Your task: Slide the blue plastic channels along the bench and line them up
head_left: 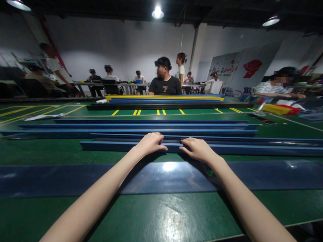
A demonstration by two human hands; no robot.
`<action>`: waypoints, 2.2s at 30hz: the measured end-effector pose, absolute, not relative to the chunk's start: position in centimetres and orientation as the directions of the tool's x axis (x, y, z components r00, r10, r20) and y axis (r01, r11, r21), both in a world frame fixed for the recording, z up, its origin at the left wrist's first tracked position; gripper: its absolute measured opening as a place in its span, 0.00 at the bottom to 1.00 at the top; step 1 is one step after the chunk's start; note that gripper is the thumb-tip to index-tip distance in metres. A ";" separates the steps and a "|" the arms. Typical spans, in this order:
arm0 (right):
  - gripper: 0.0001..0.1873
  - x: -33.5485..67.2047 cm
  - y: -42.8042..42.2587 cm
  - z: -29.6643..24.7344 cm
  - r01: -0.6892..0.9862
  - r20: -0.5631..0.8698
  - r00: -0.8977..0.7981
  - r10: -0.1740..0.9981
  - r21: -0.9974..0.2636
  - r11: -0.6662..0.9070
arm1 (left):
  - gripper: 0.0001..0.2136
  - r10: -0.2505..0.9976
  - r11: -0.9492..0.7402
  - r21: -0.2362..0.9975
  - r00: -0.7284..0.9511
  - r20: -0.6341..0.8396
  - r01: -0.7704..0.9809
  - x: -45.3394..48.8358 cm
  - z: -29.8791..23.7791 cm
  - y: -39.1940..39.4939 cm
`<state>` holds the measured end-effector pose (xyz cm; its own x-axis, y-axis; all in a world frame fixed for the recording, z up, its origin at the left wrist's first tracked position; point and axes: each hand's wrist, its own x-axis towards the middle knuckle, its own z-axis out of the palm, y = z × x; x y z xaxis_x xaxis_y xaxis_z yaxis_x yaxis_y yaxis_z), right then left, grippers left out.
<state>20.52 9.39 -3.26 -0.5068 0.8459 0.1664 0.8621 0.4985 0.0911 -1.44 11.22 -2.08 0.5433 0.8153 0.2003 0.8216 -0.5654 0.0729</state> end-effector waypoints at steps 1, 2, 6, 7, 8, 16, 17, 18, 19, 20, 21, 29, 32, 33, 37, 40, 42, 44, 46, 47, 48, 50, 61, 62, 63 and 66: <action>0.18 20.5 9.4 -3.2 0.863 0.162 -0.505 0.848 0.091 0.497 | 0.16 0.817 -0.562 0.072 0.540 0.199 0.824 -1.4 -2.1 11.2; 0.18 20.5 9.3 -3.2 0.864 0.157 -0.503 0.850 0.090 0.495 | 0.16 0.821 -0.558 0.071 0.537 0.196 0.827 -1.4 -2.1 11.2; 0.18 20.3 9.2 -3.1 0.860 0.158 -0.511 0.845 0.093 0.503 | 0.16 0.833 -0.542 0.062 0.526 0.172 0.838 -1.4 -2.0 11.0; 0.18 20.3 9.2 -3.1 0.856 0.161 -0.517 0.841 0.094 0.508 | 0.16 0.836 -0.538 0.058 0.523 0.167 0.841 -1.4 -2.0 11.0; 0.18 20.3 9.2 -3.0 0.853 0.164 -0.522 0.837 0.097 0.513 | 0.16 0.840 -0.531 0.053 0.517 0.162 0.846 -1.3 -2.0 11.0; 0.17 20.3 9.1 -3.0 0.835 0.176 -0.550 0.816 0.132 0.535 | 0.20 0.881 -0.464 0.040 0.456 0.122 0.885 -1.6 -2.3 11.2; 0.16 20.3 9.2 -3.0 0.834 0.181 -0.552 0.814 0.135 0.535 | 0.21 0.885 -0.457 0.041 0.450 0.118 0.889 -1.6 -2.3 11.3; 0.16 20.3 9.2 -3.1 0.833 0.185 -0.553 0.812 0.139 0.536 | 0.22 0.889 -0.450 0.042 0.443 0.114 0.892 -1.6 -2.4 11.3; 0.16 20.3 9.2 -3.1 0.832 0.187 -0.554 0.811 0.141 0.536 | 0.22 0.892 -0.444 0.045 0.438 0.111 0.895 -1.7 -2.5 11.3; 0.16 20.3 9.2 -3.1 0.832 0.187 -0.555 0.811 0.142 0.536 | 0.23 0.895 -0.440 0.048 0.434 0.109 0.896 -1.7 -2.6 11.4; 0.16 20.3 9.2 -3.1 0.832 0.185 -0.554 0.812 0.143 0.536 | 0.23 0.896 -0.437 0.052 0.430 0.106 0.898 -1.7 -2.7 11.4; 0.16 20.4 9.2 -3.2 0.826 0.191 -0.563 0.804 0.154 0.542 | 0.24 0.893 -0.443 0.051 0.436 0.108 0.895 -1.7 -3.1 11.7; 0.15 20.4 9.3 -3.2 0.832 0.180 -0.554 0.813 0.144 0.536 | 0.24 0.887 -0.453 0.027 0.448 0.109 0.891 -1.8 -3.1 11.7; 0.15 20.4 9.3 -3.3 0.832 0.182 -0.555 0.812 0.140 0.538 | 0.24 0.884 -0.459 0.014 0.454 0.111 0.888 -1.8 -3.1 11.7; 0.13 20.1 9.3 -3.7 0.817 0.245 -0.575 0.781 0.116 0.565 | 0.24 0.862 -0.491 -0.030 0.490 0.126 0.871 -1.8 -3.4 11.6; 0.12 19.6 9.3 -4.1 0.792 0.289 -0.603 0.743 0.103 0.602 | 0.24 0.852 -0.506 -0.049 0.508 0.125 0.861 -1.8 -3.5 11.5; 0.10 19.2 9.4 -4.3 0.781 0.304 -0.614 0.728 0.104 0.616 | 0.24 0.849 -0.512 -0.063 0.515 0.118 0.857 -1.7 -3.5 11.4; 0.08 19.1 9.4 -4.5 0.785 0.317 -0.607 0.729 0.102 0.611 | 0.24 0.845 -0.519 -0.073 0.524 0.110 0.852 -1.7 -3.5 11.4; 0.07 19.0 9.5 -4.5 0.792 0.321 -0.598 0.735 0.098 0.602 | 0.24 0.839 -0.528 -0.077 0.534 0.109 0.846 -1.7 -3.5 11.4; 0.06 19.0 9.5 -4.5 0.794 0.320 -0.596 0.737 0.099 0.599 | 0.24 0.836 -0.532 -0.077 0.538 0.111 0.843 -1.7 -3.6 11.4; 0.06 18.9 9.6 -4.4 0.796 0.317 -0.595 0.739 0.104 0.597 | 0.24 0.834 -0.534 -0.077 0.540 0.113 0.842 -1.7 -3.6 11.4; 0.06 18.9 9.6 -4.2 0.799 0.306 -0.594 0.744 0.117 0.590 | 0.24 0.831 -0.538 -0.078 0.544 0.116 0.839 -1.8 -3.6 11.5; 0.06 20.0 9.3 -2.6 0.820 0.203 -0.573 0.794 0.133 0.557 | 0.21 0.764 -0.611 -0.129 0.625 0.164 0.781 -0.6 -3.4 10.9; 0.06 20.3 9.2 -2.4 0.822 0.189 -0.570 0.800 0.133 0.554 | 0.20 0.753 -0.622 -0.129 0.635 0.169 0.772 -0.4 -3.3 10.8; 0.06 20.6 9.2 -2.2 0.824 0.177 -0.567 0.805 0.136 0.550 | 0.19 0.746 -0.631 -0.126 0.643 0.172 0.766 -0.3 -3.1 10.7; 0.06 21.4 9.0 -1.6 0.838 0.140 -0.544 0.827 0.146 0.526 | 0.15 0.738 -0.643 -0.079 0.644 0.201 0.762 0.0 -2.8 10.4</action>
